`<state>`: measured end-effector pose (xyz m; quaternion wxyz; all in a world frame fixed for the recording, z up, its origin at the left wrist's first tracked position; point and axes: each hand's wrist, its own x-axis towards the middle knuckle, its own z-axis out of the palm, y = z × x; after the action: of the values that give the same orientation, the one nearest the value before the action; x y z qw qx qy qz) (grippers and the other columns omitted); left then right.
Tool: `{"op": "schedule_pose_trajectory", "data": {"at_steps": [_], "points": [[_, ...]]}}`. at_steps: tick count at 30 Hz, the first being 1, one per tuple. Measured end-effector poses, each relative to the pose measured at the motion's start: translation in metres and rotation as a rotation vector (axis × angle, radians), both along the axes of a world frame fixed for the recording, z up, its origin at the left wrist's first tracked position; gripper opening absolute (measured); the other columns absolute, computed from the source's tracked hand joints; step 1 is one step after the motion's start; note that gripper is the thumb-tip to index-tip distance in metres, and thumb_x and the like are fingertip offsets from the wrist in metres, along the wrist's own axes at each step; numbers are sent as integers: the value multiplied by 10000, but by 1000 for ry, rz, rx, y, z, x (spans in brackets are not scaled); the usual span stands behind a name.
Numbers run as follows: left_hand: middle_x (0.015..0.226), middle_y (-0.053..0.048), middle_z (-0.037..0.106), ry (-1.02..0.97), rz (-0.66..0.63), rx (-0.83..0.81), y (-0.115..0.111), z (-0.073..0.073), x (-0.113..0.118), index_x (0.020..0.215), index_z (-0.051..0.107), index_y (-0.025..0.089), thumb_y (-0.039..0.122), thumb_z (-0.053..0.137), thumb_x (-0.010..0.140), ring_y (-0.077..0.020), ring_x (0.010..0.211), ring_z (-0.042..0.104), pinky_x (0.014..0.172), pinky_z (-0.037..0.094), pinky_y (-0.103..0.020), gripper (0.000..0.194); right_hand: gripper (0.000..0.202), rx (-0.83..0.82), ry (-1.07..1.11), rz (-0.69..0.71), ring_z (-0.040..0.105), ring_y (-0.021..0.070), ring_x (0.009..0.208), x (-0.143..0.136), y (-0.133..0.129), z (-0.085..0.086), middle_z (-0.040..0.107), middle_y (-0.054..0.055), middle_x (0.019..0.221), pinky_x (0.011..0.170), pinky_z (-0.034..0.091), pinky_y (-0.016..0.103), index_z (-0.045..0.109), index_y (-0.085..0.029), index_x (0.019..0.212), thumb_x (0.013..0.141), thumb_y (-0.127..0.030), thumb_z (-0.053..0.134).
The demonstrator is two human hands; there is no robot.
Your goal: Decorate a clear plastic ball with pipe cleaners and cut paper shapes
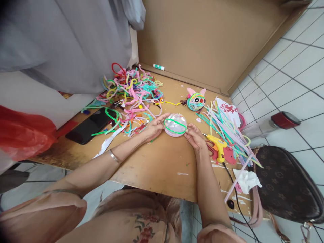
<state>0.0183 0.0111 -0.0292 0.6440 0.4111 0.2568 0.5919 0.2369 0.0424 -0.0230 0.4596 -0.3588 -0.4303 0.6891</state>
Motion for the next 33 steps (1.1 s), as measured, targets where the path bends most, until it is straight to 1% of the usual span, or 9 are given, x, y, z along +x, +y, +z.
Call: {"op": "schedule_pose_trajectory", "data": {"at_steps": [5, 9, 14, 18, 21, 23, 25, 29, 33], "points": [[1480, -67, 494, 18, 3, 22, 0, -3, 0, 1254, 615, 213, 114, 636, 567, -267, 1439, 332, 1191, 222, -416, 695, 349, 12, 8, 1, 634, 107, 692, -1, -1, -1, 661, -78, 709, 757, 558, 289, 602, -256, 772, 540, -167, 847], [1504, -72, 462, 95, -1, 51, -5, 2, -1, 1328, 564, 212, 143, 621, 588, -267, 1461, 290, 1204, 190, -417, 746, 362, -10, 36, -13, 610, 90, 661, -2, -3, 0, 629, -86, 677, 715, 546, 255, 609, -249, 760, 506, -146, 847], [1527, -103, 422, 186, -9, 88, -8, 7, -3, 1391, 501, 170, 159, 608, 597, -277, 1469, 270, 1216, 166, -414, 802, 365, -19, 55, -17, 585, 77, 631, -3, -6, 2, 612, -88, 652, 657, 521, 215, 604, -244, 742, 490, -136, 844], [1562, -56, 375, 206, -41, 105, -7, 3, -3, 1407, 485, 213, 158, 580, 587, -271, 1491, 210, 1220, 173, -403, 827, 387, -7, 48, -9, 574, 72, 616, -2, -8, 2, 597, -88, 639, 637, 503, 202, 592, -244, 758, 486, -142, 848], [1591, -38, 319, 252, -55, 122, -8, 1, -4, 1428, 458, 235, 192, 636, 621, -290, 1502, 164, 1222, 166, -419, 827, 395, 18, 36, -4, 558, 72, 593, -2, -9, 2, 569, -95, 623, 622, 493, 204, 576, -248, 770, 499, -152, 846], [1604, -55, 286, 306, -44, 140, -10, 3, -6, 1444, 434, 232, 250, 706, 662, -300, 1508, 137, 1224, 151, -428, 828, 391, 33, 30, -8, 546, 71, 580, -2, -10, 2, 559, -98, 618, 616, 487, 206, 568, -250, 769, 508, -153, 844], [1612, -76, 262, 353, -47, 154, -13, 7, -9, 1456, 415, 231, 324, 766, 684, -306, 1506, 143, 1222, 150, -432, 853, 391, 45, 28, -14, 546, 70, 584, -3, -10, 2, 578, -95, 635, 610, 480, 203, 567, -250, 769, 509, -149, 842], [1599, -112, 285, 389, -107, 155, -14, 12, -14, 1475, 380, 225, 424, 820, 664, -328, 1484, 216, 1210, 198, -447, 944, 395, 65, 39, -23, 559, 64, 616, -5, -11, 1, 611, -92, 666, 596, 468, 178, 572, -244, 754, 487, -131, 840], [1591, -136, 295, 388, -127, 169, -11, 11, -16, 1489, 349, 208, 423, 850, 622, -327, 1484, 215, 1208, 213, -438, 1024, 398, 62, 51, -20, 570, 59, 641, -6, -11, 1, 622, -88, 688, 621, 477, 170, 560, -233, 745, 479, -105, 828]]}}
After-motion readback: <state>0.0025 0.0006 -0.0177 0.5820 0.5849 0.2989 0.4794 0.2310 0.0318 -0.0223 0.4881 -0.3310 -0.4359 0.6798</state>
